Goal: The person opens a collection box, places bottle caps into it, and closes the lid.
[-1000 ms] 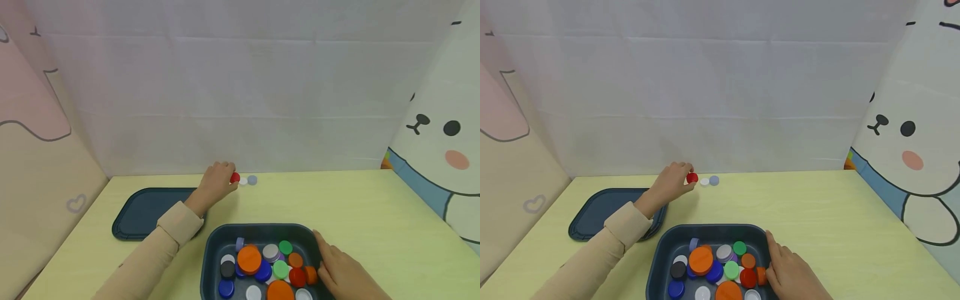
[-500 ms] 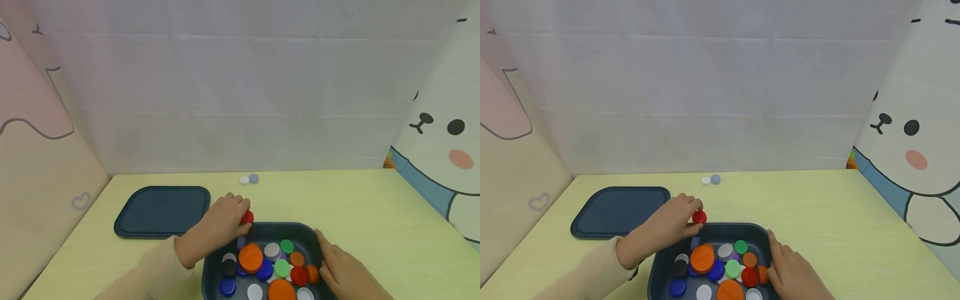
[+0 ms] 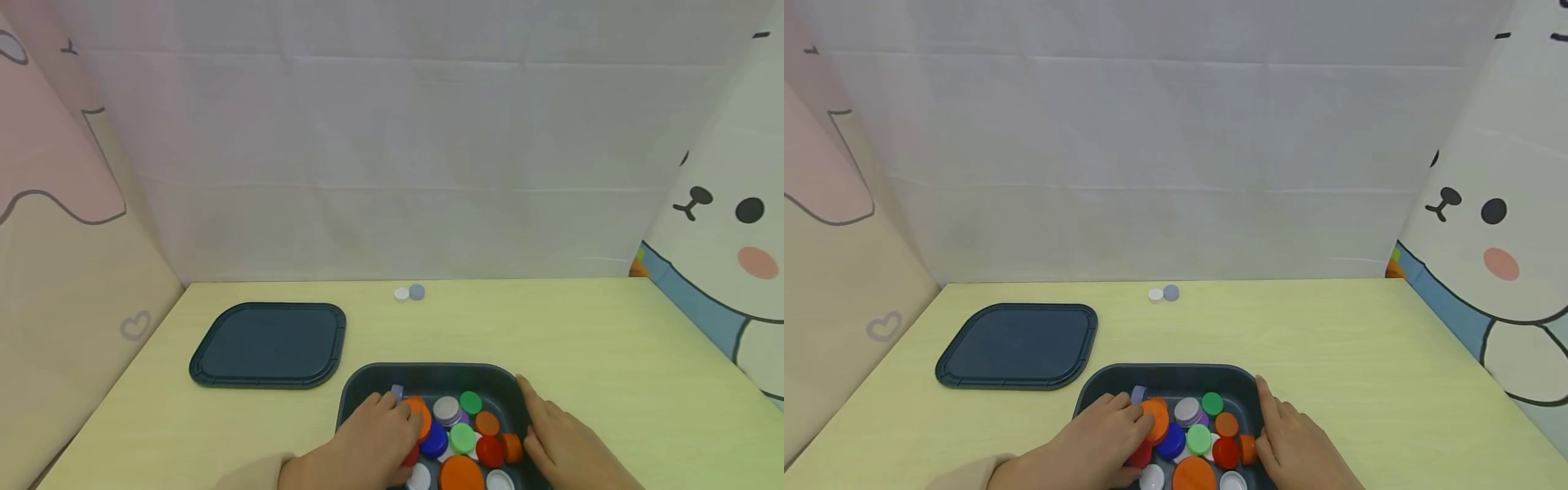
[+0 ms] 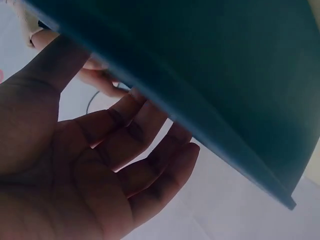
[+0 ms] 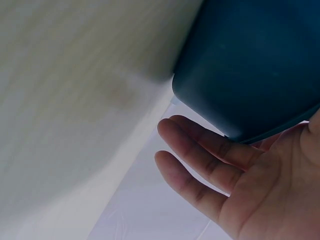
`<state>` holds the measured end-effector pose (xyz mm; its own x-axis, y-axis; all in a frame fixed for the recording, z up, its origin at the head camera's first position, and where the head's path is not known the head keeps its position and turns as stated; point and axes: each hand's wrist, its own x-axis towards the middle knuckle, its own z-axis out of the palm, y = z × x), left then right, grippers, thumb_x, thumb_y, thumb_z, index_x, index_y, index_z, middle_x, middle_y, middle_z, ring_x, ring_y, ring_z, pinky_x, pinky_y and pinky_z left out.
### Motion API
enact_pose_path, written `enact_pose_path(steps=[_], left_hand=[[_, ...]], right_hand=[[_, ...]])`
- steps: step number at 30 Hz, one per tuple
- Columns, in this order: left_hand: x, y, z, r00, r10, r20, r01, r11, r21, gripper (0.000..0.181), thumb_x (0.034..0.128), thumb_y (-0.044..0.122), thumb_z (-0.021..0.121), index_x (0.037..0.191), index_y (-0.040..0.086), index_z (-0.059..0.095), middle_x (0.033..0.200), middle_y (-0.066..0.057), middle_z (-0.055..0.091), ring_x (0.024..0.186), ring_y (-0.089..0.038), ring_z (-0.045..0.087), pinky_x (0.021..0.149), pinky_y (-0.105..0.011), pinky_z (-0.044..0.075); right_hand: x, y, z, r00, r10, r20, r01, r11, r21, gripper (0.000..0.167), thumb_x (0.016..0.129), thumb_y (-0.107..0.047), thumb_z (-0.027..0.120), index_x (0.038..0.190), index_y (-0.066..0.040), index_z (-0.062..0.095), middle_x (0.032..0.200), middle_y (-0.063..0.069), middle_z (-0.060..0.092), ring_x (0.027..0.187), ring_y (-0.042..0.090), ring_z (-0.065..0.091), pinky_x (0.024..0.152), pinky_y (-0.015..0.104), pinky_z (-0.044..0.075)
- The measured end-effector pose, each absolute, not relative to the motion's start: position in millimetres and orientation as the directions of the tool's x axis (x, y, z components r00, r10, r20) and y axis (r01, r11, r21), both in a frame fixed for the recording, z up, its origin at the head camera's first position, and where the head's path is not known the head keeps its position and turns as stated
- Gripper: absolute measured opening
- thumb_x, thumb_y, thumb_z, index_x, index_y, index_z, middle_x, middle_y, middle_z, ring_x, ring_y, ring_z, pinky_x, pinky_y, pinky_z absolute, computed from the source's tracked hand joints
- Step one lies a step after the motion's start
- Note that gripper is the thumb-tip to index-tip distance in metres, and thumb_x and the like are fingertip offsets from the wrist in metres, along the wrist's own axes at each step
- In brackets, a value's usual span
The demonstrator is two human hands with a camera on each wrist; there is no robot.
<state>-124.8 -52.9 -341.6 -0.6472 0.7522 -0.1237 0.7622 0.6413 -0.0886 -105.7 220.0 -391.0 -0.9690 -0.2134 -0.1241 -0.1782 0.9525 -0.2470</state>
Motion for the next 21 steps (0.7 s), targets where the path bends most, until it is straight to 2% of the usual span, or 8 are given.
enact_pose_path(steps=[4, 9, 15, 21], left_hand=[[-120, -53, -350, -0.616, 0.779, -0.118, 0.787, 0.604, -0.127, 0.033, 0.072, 0.046, 0.072, 0.094, 0.023, 0.066, 0.083, 0.011, 0.062, 0.077, -0.009, 0.053, 0.069, -0.021, 0.041], [-117, -53, -360, -0.593, 0.799, -0.103, 0.803, 0.577, -0.15, 0.018, 0.0737, 0.039, 0.071, 0.084, 0.025, 0.067, 0.073, 0.012, 0.059, 0.064, -0.007, 0.043, 0.062, -0.02, 0.033], [-117, -52, -366, -0.594, 0.799, -0.091, 0.799, 0.574, -0.179, 0.014, 0.0742, 0.037, 0.07, 0.08, 0.025, 0.067, 0.071, 0.012, 0.06, 0.064, -0.008, 0.043, 0.066, -0.021, 0.035], [-117, -53, -364, -0.591, 0.804, -0.073, 0.8, 0.571, -0.187, 0.012, 0.0749, 0.036, 0.07, 0.076, 0.025, 0.065, 0.069, 0.011, 0.058, 0.064, -0.008, 0.045, 0.067, -0.022, 0.037]], right_hand=[[-106, 220, -392, -0.97, -0.207, -0.13, -0.172, 0.956, -0.237, 0.065, 0.087, -0.024, 0.054, 0.142, -0.005, 0.026, 0.081, -0.009, 0.046, 0.07, 0.006, 0.04, 0.068, 0.024, 0.046], [-106, 221, -393, -0.969, -0.208, -0.132, -0.175, 0.959, -0.222, 0.065, 0.087, -0.025, 0.054, 0.142, -0.005, 0.026, 0.09, -0.009, 0.052, 0.072, 0.006, 0.041, 0.074, 0.028, 0.05], [-106, 221, -393, -0.968, -0.212, -0.133, -0.18, 0.959, -0.22, 0.066, 0.087, -0.026, 0.054, 0.142, -0.005, 0.026, 0.092, -0.009, 0.054, 0.072, 0.006, 0.042, 0.076, 0.03, 0.051], [-107, 221, -393, -0.967, -0.208, -0.146, -0.172, 0.958, -0.228, 0.066, 0.087, -0.025, 0.054, 0.143, -0.005, 0.026, 0.084, -0.01, 0.049, 0.071, 0.006, 0.041, 0.071, 0.026, 0.049]])
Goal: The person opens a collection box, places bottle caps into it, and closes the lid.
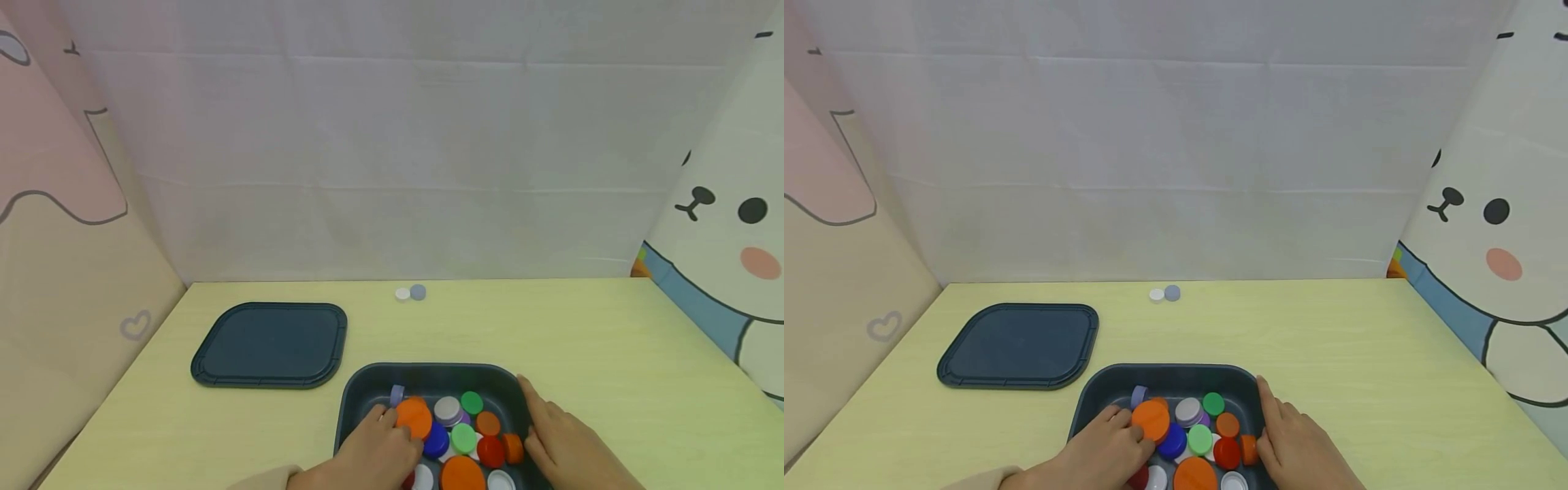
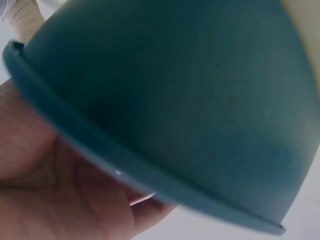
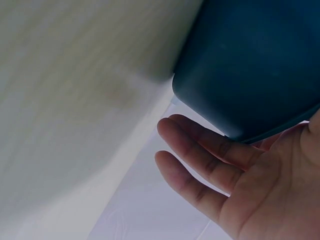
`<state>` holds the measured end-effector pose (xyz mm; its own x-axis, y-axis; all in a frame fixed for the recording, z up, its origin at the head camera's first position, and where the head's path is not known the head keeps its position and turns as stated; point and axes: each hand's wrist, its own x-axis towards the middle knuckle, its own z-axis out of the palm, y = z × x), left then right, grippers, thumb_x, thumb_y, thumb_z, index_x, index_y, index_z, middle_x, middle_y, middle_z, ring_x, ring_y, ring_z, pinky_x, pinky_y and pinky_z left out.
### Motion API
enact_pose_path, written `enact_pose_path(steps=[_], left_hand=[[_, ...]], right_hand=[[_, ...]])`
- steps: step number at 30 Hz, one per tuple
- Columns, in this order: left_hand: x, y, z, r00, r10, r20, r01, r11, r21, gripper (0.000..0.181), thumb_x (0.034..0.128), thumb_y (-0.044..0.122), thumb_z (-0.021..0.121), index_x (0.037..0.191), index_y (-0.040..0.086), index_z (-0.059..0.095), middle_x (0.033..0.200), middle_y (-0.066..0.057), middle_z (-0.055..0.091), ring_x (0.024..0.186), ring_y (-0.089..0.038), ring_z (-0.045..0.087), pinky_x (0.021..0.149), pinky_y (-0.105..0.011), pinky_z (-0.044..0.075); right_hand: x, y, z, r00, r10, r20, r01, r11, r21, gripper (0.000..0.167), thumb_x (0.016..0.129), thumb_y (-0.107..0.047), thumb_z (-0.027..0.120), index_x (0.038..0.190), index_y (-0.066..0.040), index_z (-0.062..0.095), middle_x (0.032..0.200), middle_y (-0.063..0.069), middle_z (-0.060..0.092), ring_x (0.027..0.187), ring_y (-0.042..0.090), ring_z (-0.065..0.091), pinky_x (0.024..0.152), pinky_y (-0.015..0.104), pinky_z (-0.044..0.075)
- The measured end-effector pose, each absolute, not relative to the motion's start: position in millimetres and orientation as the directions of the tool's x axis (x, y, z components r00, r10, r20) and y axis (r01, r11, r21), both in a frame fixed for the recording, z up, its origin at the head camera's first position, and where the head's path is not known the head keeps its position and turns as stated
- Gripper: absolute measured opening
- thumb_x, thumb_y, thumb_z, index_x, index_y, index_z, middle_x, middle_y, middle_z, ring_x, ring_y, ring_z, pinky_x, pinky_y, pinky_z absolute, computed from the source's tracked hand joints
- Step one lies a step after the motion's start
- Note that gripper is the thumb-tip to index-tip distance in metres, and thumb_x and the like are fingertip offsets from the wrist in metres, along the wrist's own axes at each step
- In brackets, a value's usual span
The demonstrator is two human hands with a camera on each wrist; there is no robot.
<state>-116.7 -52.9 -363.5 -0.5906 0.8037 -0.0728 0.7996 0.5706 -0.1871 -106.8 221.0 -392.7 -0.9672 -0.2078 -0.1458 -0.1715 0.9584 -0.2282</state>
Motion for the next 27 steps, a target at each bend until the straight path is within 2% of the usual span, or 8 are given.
enact_pose_path(steps=[3, 6, 10, 17, 21, 27], left_hand=[[-118, -53, -359, -0.602, 0.795, -0.081, 0.793, 0.583, -0.178, 0.015, 0.0741, 0.039, 0.07, 0.076, 0.025, 0.064, 0.068, 0.011, 0.056, 0.066, -0.009, 0.047, 0.071, -0.024, 0.041], [-121, -54, -351, -0.623, 0.773, -0.122, 0.782, 0.612, -0.118, 0.021, 0.0736, 0.044, 0.07, 0.082, 0.025, 0.065, 0.072, 0.011, 0.059, 0.073, -0.01, 0.051, 0.076, -0.025, 0.042], [-126, -56, -337, -0.652, 0.746, -0.132, 0.756, 0.652, -0.048, 0.026, 0.0756, 0.046, 0.068, 0.088, 0.024, 0.065, 0.077, 0.011, 0.06, 0.073, -0.01, 0.049, 0.072, -0.024, 0.039], [-144, -58, -309, -0.716, 0.698, -0.002, 0.698, 0.716, 0.013, 0.029, 0.0773, 0.04, 0.069, 0.094, 0.017, 0.066, 0.082, 0.005, 0.064, 0.068, -0.011, 0.046, 0.066, -0.024, 0.039], [-161, -60, -303, -0.744, 0.663, 0.086, 0.667, 0.745, 0.032, 0.025, 0.078, 0.036, 0.07, 0.09, 0.015, 0.064, 0.079, 0.003, 0.063, 0.066, -0.012, 0.046, 0.063, -0.024, 0.038], [-194, -62, -306, -0.782, 0.599, 0.173, 0.614, 0.788, 0.048, 0.025, 0.0785, 0.031, 0.07, 0.093, 0.011, 0.064, 0.082, -0.003, 0.065, 0.068, -0.019, 0.05, 0.065, -0.032, 0.042]], right_hand=[[-107, 221, -392, -0.967, -0.209, -0.143, -0.173, 0.958, -0.228, 0.065, 0.087, -0.025, 0.054, 0.142, -0.005, 0.026, 0.084, -0.009, 0.049, 0.07, 0.006, 0.041, 0.071, 0.026, 0.049], [-107, 221, -392, -0.968, -0.211, -0.139, -0.177, 0.958, -0.226, 0.065, 0.087, -0.026, 0.054, 0.142, -0.004, 0.026, 0.091, -0.008, 0.053, 0.071, 0.007, 0.042, 0.076, 0.03, 0.051], [-107, 221, -392, -0.968, -0.212, -0.133, -0.18, 0.958, -0.224, 0.066, 0.087, -0.026, 0.054, 0.142, -0.005, 0.026, 0.091, -0.008, 0.053, 0.072, 0.007, 0.042, 0.075, 0.03, 0.05], [-106, 222, -393, -0.967, -0.236, -0.091, -0.212, 0.952, -0.221, 0.066, 0.087, -0.023, 0.054, 0.142, -0.003, 0.025, 0.076, -0.011, 0.043, 0.068, 0.004, 0.038, 0.066, 0.024, 0.046], [-106, 222, -393, -0.968, -0.225, -0.112, -0.196, 0.954, -0.225, 0.066, 0.087, -0.024, 0.054, 0.142, -0.004, 0.025, 0.083, -0.01, 0.049, 0.07, 0.005, 0.041, 0.071, 0.027, 0.049], [-107, 221, -393, -0.968, -0.207, -0.138, -0.173, 0.958, -0.227, 0.066, 0.087, -0.025, 0.055, 0.143, -0.004, 0.026, 0.093, -0.007, 0.054, 0.072, 0.007, 0.043, 0.077, 0.03, 0.051]])
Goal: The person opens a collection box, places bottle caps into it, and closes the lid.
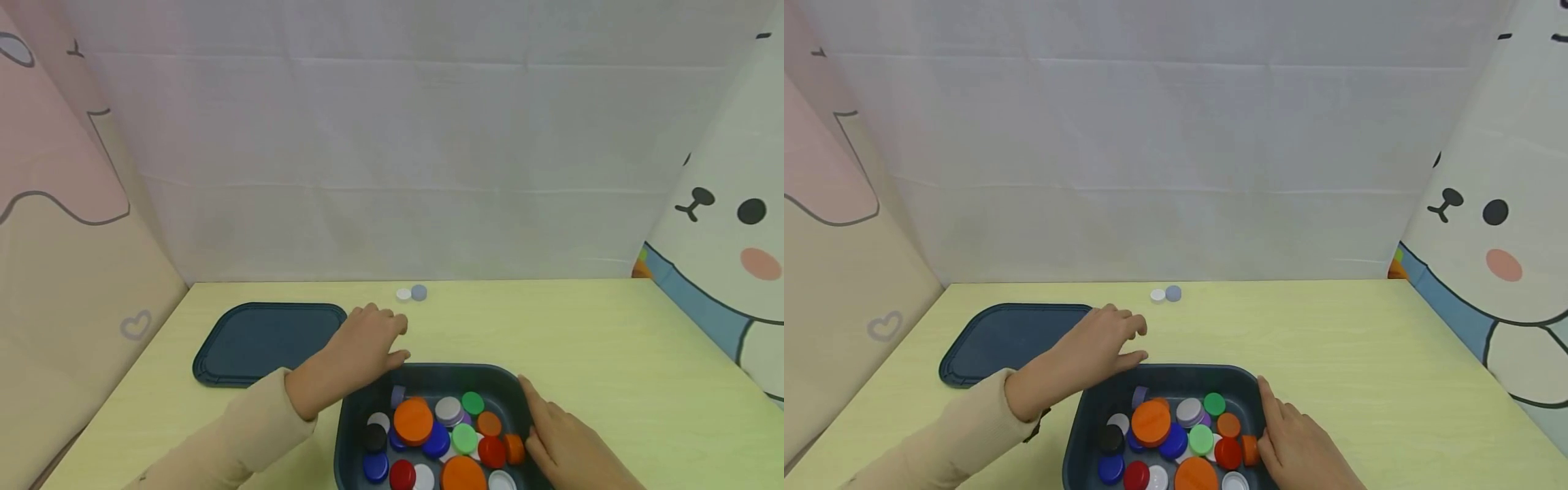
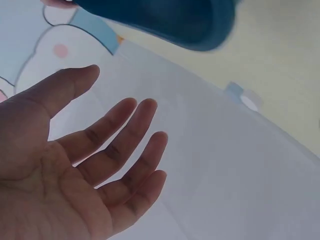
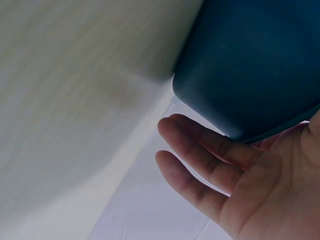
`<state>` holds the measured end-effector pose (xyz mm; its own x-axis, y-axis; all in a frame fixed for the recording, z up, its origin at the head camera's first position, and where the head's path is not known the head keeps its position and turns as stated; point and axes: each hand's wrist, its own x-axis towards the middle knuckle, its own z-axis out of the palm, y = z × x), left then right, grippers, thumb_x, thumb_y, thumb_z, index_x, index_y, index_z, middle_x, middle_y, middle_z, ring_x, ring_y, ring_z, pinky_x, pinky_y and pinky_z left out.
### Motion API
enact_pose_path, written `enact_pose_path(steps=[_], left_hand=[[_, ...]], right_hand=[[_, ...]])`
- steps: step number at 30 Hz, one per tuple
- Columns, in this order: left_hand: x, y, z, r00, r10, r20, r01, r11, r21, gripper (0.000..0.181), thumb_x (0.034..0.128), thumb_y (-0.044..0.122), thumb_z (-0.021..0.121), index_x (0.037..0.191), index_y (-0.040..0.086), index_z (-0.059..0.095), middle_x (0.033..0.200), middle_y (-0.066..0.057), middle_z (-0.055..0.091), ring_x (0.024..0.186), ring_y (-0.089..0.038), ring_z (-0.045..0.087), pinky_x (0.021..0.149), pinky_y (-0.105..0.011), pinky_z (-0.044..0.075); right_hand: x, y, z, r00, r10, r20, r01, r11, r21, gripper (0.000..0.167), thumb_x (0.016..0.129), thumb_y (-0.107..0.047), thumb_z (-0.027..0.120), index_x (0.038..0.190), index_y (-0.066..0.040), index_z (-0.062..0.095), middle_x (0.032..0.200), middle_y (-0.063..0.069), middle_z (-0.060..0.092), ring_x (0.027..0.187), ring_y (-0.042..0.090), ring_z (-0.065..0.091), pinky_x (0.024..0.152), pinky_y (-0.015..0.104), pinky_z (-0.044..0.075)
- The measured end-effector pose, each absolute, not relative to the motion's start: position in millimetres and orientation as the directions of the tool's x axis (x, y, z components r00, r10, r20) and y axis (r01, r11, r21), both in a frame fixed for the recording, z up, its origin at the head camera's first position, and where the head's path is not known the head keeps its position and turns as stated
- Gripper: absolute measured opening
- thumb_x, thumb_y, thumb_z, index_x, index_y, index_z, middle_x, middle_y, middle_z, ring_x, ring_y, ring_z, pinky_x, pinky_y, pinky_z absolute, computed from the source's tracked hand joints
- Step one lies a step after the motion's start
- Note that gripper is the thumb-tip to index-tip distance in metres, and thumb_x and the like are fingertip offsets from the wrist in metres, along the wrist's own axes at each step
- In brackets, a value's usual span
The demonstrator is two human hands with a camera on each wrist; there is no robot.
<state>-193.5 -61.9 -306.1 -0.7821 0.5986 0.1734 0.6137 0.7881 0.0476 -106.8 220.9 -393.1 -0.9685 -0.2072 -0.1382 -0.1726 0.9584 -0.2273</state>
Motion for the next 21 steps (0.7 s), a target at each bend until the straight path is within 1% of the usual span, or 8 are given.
enact_pose_path(steps=[4, 8, 12, 15, 17, 21], left_hand=[[-218, -64, -310, -0.817, 0.555, 0.159, 0.572, 0.815, 0.095, 0.025, 0.0803, 0.028, 0.069, 0.095, 0.008, 0.064, 0.088, -0.008, 0.065, 0.074, -0.025, 0.055, 0.069, -0.038, 0.046], [-241, -66, -317, -0.851, 0.509, 0.134, 0.523, 0.844, 0.116, 0.027, 0.0818, 0.025, 0.067, 0.1, 0.006, 0.063, 0.094, -0.011, 0.065, 0.083, -0.029, 0.059, 0.075, -0.041, 0.048], [-260, -68, -325, -0.866, 0.481, 0.138, 0.496, 0.861, 0.114, 0.029, 0.0818, 0.024, 0.067, 0.102, 0.005, 0.062, 0.098, -0.012, 0.066, 0.083, -0.029, 0.061, 0.072, -0.04, 0.05], [-273, -67, -330, -0.876, 0.458, 0.148, 0.476, 0.87, 0.125, 0.028, 0.082, 0.022, 0.067, 0.103, 0.004, 0.062, 0.099, -0.012, 0.065, 0.083, -0.03, 0.061, 0.071, -0.041, 0.05], [-281, -66, -333, -0.884, 0.444, 0.144, 0.462, 0.877, 0.133, 0.029, 0.0829, 0.021, 0.065, 0.105, 0.004, 0.061, 0.101, -0.013, 0.065, 0.086, -0.031, 0.061, 0.072, -0.042, 0.05], [-294, -64, -340, -0.888, 0.44, 0.135, 0.458, 0.876, 0.153, 0.031, 0.084, 0.02, 0.064, 0.11, 0.003, 0.059, 0.105, -0.014, 0.064, 0.092, -0.033, 0.06, 0.076, -0.043, 0.05]], right_hand=[[-107, 221, -393, -0.969, -0.206, -0.139, -0.171, 0.959, -0.226, 0.066, 0.087, -0.025, 0.054, 0.143, -0.005, 0.026, 0.098, -0.006, 0.056, 0.073, 0.007, 0.043, 0.079, 0.032, 0.051], [-107, 221, -394, -0.968, -0.224, -0.116, -0.194, 0.955, -0.224, 0.066, 0.087, -0.024, 0.054, 0.142, -0.004, 0.026, 0.096, -0.007, 0.056, 0.073, 0.006, 0.043, 0.078, 0.031, 0.051], [-107, 221, -394, -0.967, -0.234, -0.099, -0.209, 0.953, -0.219, 0.065, 0.086, -0.024, 0.054, 0.142, -0.003, 0.027, 0.094, -0.007, 0.056, 0.072, 0.005, 0.042, 0.076, 0.03, 0.051], [-107, 221, -394, -0.968, -0.222, -0.117, -0.193, 0.956, -0.22, 0.066, 0.087, -0.026, 0.055, 0.142, -0.004, 0.026, 0.099, -0.005, 0.057, 0.073, 0.006, 0.044, 0.078, 0.032, 0.051], [-107, 222, -394, -0.968, -0.218, -0.123, -0.188, 0.957, -0.219, 0.066, 0.087, -0.026, 0.054, 0.143, -0.005, 0.026, 0.102, -0.005, 0.058, 0.075, 0.007, 0.044, 0.079, 0.033, 0.051], [-107, 222, -394, -0.967, -0.236, -0.093, -0.21, 0.951, -0.225, 0.065, 0.087, -0.024, 0.054, 0.142, -0.003, 0.026, 0.088, -0.009, 0.052, 0.072, 0.005, 0.042, 0.074, 0.028, 0.05]])
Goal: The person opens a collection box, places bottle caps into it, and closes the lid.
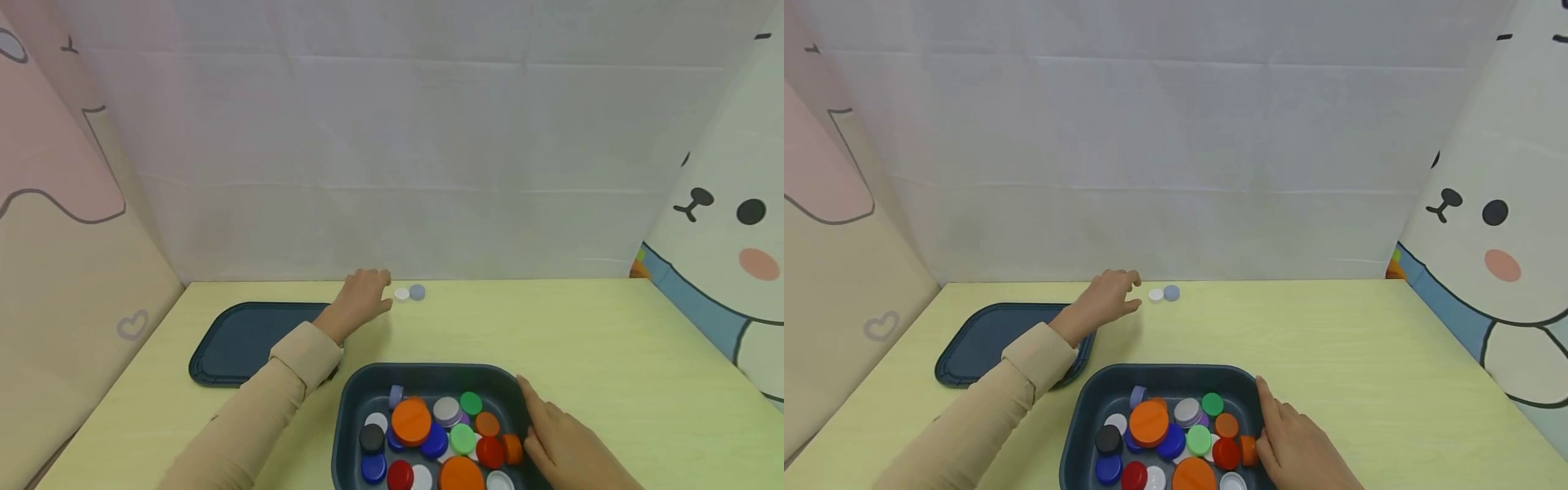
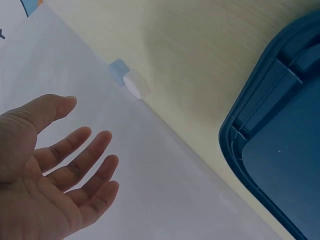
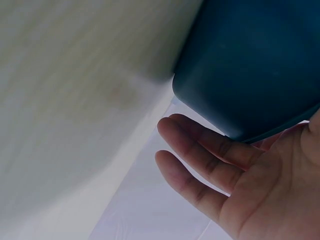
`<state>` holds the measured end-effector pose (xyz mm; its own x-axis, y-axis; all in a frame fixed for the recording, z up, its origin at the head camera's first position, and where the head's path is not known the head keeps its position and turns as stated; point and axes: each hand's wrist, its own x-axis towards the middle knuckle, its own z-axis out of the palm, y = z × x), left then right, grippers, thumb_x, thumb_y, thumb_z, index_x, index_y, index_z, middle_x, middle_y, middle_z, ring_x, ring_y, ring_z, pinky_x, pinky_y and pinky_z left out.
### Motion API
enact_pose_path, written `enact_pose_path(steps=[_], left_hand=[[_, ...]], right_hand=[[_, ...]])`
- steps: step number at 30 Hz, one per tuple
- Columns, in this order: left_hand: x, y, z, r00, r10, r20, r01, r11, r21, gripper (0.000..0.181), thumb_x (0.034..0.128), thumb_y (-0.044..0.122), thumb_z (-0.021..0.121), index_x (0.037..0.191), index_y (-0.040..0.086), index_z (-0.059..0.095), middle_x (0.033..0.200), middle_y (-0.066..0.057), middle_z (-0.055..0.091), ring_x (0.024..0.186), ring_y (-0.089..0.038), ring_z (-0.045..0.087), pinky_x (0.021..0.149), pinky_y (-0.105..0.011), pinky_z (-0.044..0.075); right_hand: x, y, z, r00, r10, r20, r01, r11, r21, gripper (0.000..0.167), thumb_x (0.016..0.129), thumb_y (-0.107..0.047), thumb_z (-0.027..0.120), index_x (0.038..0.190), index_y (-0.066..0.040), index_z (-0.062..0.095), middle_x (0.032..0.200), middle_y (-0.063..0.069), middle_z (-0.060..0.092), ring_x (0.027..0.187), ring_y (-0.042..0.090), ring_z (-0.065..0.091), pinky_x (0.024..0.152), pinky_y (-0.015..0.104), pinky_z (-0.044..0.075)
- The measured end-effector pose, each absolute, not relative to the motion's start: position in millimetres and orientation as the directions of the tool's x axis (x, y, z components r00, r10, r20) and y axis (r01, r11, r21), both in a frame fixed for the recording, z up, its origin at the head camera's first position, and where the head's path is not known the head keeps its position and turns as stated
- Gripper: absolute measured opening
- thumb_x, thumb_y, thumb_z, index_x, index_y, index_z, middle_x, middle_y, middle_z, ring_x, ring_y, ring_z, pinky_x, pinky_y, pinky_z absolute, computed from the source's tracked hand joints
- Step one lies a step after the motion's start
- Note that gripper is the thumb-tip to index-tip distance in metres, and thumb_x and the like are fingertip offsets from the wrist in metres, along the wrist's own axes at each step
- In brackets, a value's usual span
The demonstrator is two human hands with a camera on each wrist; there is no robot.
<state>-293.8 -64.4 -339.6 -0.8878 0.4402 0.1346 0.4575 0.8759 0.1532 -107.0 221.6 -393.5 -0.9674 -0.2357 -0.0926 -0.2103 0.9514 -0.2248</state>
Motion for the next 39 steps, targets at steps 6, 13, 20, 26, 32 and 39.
enact_pose_path(steps=[6, 13, 20, 26, 32, 39], left_hand=[[-309, -62, -350, -0.879, 0.458, 0.135, 0.474, 0.869, 0.142, 0.033, 0.0834, 0.019, 0.065, 0.112, 0.004, 0.058, 0.105, -0.015, 0.063, 0.094, -0.033, 0.058, 0.077, -0.042, 0.049], [-323, -57, -364, -0.894, 0.43, 0.124, 0.444, 0.888, 0.124, 0.021, 0.0835, 0.018, 0.063, 0.098, 0.004, 0.058, 0.092, -0.013, 0.062, 0.083, -0.03, 0.057, 0.072, -0.042, 0.048], [-328, -51, -371, -0.908, 0.41, 0.086, 0.417, 0.904, 0.095, 0.018, 0.0847, 0.019, 0.062, 0.095, 0.005, 0.057, 0.09, -0.014, 0.061, 0.086, -0.032, 0.057, 0.074, -0.044, 0.048], [-334, -46, -380, -0.916, 0.395, 0.076, 0.4, 0.912, 0.085, 0.015, 0.0839, 0.015, 0.06, 0.094, 0.004, 0.058, 0.089, -0.014, 0.061, 0.084, -0.032, 0.057, 0.073, -0.043, 0.048], [-341, -42, -392, -0.916, 0.393, 0.087, 0.398, 0.915, 0.064, 0.019, 0.0826, 0.015, 0.063, 0.098, 0.005, 0.06, 0.092, -0.012, 0.061, 0.084, -0.03, 0.057, 0.073, -0.042, 0.049], [-344, -38, -401, -0.924, 0.375, 0.072, 0.38, 0.922, 0.071, 0.029, 0.0842, 0.016, 0.061, 0.111, 0.006, 0.059, 0.1, -0.013, 0.059, 0.09, -0.031, 0.055, 0.079, -0.044, 0.047]], right_hand=[[-107, 221, -393, -0.967, -0.235, -0.095, -0.206, 0.948, -0.241, 0.065, 0.086, -0.023, 0.054, 0.142, -0.003, 0.026, 0.079, -0.01, 0.045, 0.069, 0.004, 0.039, 0.068, 0.024, 0.047], [-107, 221, -391, -0.969, -0.206, -0.139, -0.169, 0.956, -0.241, 0.065, 0.087, -0.025, 0.053, 0.143, -0.006, 0.025, 0.084, -0.01, 0.047, 0.071, 0.006, 0.041, 0.071, 0.026, 0.048], [-107, 220, -390, -0.967, -0.21, -0.142, -0.168, 0.951, -0.26, 0.065, 0.087, -0.023, 0.053, 0.143, -0.005, 0.026, 0.079, -0.009, 0.045, 0.069, 0.005, 0.039, 0.066, 0.024, 0.046], [-107, 219, -391, -0.969, -0.208, -0.134, -0.17, 0.953, -0.25, 0.065, 0.085, -0.023, 0.053, 0.142, -0.005, 0.027, 0.082, -0.009, 0.048, 0.069, 0.006, 0.04, 0.067, 0.024, 0.047], [-107, 220, -392, -0.968, -0.21, -0.138, -0.172, 0.954, -0.245, 0.065, 0.086, -0.023, 0.053, 0.142, -0.005, 0.026, 0.078, -0.01, 0.044, 0.069, 0.006, 0.04, 0.067, 0.025, 0.047], [-108, 220, -393, -0.968, -0.204, -0.144, -0.164, 0.954, -0.249, 0.065, 0.085, -0.023, 0.053, 0.142, -0.004, 0.027, 0.084, -0.008, 0.049, 0.069, 0.006, 0.041, 0.07, 0.026, 0.049]])
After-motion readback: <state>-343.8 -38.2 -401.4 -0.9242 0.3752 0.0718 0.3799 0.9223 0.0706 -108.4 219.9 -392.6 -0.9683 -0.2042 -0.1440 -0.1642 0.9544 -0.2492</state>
